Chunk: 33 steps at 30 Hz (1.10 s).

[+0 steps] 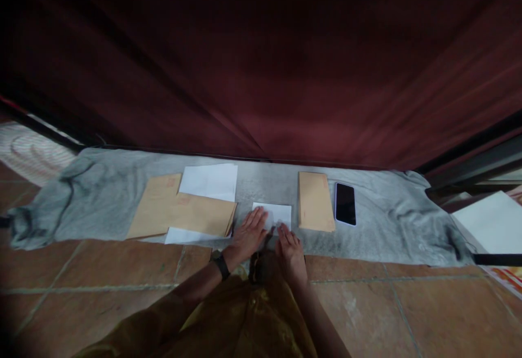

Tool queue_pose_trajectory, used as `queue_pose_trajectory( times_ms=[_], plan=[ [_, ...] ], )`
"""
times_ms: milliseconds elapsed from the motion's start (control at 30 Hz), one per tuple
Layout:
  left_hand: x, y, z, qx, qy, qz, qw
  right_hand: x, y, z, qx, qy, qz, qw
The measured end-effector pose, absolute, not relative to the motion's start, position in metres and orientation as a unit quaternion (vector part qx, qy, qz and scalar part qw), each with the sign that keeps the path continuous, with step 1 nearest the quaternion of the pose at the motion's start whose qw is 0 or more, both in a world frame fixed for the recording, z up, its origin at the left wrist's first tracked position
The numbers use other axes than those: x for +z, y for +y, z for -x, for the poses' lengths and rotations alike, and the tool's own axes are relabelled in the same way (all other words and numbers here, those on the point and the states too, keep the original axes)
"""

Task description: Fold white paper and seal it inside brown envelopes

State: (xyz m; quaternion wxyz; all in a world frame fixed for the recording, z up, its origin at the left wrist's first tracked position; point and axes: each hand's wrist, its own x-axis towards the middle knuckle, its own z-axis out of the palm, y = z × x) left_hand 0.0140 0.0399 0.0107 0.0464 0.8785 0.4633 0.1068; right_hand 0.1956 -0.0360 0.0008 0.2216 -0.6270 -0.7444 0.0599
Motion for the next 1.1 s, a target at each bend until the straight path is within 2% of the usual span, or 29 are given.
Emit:
queue_pose_trajectory(
  times_ms=[300, 533, 700, 833, 1100],
  plan=[
    [0.006, 0.023, -0.009, 0.121, 0.428, -0.892, 0.077, 0.005, -0.002, -0.175, 0.012, -0.636, 0.745, 0.200],
    [0.007, 0.023, -0.008, 0.130, 0.424, -0.893, 0.076, 0.012, 0.017, -0.170, 0.024, -0.590, 0.786, 0.183],
    [0.001, 0.024, -0.009, 0.140, 0.425, -0.891, 0.075, 0.013, 0.025, -0.171, -0.023, -0.580, 0.798, 0.165],
    [-0.004, 0.024, -0.010, 0.148, 0.427, -0.889, 0.074, 0.011, 0.027, -0.174, -0.016, -0.569, 0.805, 0.166],
    [-0.008, 0.024, -0.010, 0.169, 0.433, -0.882, 0.077, 0.007, 0.029, -0.183, 0.009, -0.552, 0.800, 0.234]
  ],
)
